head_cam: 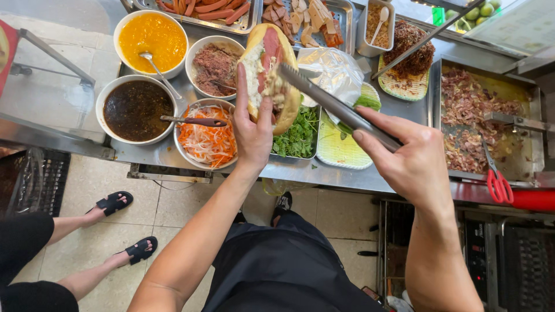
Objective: The person assembles a sandwich by adding sliced meat, vegetables, and sauces into a baguette, then wraps it in paper. They also prepare a drink by cutting lime, straining juice into a cup, and adding ice.
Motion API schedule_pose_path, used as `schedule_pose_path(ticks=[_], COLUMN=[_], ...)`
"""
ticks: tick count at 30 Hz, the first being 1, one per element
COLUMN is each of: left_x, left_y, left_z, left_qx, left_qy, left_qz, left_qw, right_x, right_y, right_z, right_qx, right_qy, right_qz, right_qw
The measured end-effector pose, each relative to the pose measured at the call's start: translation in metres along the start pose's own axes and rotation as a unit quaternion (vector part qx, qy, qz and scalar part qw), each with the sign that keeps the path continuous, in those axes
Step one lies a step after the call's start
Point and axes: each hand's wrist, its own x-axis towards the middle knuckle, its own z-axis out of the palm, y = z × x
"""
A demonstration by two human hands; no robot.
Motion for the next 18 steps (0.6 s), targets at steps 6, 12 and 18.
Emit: schedule_pose_path(ticks=[6,12,18], left_x=[-0.027,-0.050,-0.076], left_y=[0.006,0.008,0.012], left_z=[0.022,0.045,0.056], left_qx=[0.083,-0.039,-0.012], left_qy=[0.005,0.033,0.109], left_qz=[0.060,0.021,0.061], left_qw=[0.995,0.998,0.992], right_x=[0.027,0.027,0.030], right_y=[0.035,0.066,0.097], right_z=[0.008,-0.001,0.001], right_qx=[0.041,0.075,0.127], right_qy=[0.010,-0.030,-0.070], right_qz=[-0.014,-0.074,-0.146], right_qw=[0.999,0.994,0.979])
